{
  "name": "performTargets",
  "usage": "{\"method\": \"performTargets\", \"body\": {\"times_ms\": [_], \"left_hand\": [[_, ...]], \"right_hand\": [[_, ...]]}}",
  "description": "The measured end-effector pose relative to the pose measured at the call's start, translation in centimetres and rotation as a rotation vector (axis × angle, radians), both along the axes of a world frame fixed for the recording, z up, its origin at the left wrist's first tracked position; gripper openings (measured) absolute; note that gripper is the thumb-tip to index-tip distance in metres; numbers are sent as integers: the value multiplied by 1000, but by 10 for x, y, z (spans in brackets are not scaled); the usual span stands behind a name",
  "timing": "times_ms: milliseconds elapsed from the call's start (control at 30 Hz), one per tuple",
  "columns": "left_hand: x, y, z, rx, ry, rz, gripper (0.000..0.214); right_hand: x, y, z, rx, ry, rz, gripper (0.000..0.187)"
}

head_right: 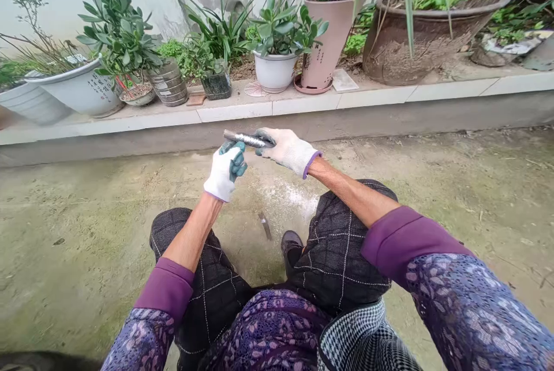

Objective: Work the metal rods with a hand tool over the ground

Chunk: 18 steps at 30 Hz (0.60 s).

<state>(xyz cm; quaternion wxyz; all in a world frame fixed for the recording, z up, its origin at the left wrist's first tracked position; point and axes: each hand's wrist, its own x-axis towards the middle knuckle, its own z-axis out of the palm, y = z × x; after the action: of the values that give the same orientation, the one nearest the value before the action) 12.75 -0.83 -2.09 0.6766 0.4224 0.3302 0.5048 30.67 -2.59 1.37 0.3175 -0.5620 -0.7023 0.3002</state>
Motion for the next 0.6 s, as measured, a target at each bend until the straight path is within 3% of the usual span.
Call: {"method": "performTargets", "body": {"times_ms": [167,233,300,433,500,600], "left_hand": [[-3,3,2,8,30,-159,26],[-1,3,-1,1,81,-130,24],[4,3,-4,-14,114,-38,24],[10,7,-7,-67,124,82,22],[7,8,-6,-58,99,50,22],[-6,6,-4,5,83,-70,23]], "right_hand": [[9,-4,2,-393,275,194,29],[10,-4,-3,-428,298,231,30],[6,0,-10,-317,156,152,34],[-7,5,-21,118,-370,3,41],[-12,3,-21,228,-560,1,46],[-12,-3,-20,246,-652,0,52]]}}
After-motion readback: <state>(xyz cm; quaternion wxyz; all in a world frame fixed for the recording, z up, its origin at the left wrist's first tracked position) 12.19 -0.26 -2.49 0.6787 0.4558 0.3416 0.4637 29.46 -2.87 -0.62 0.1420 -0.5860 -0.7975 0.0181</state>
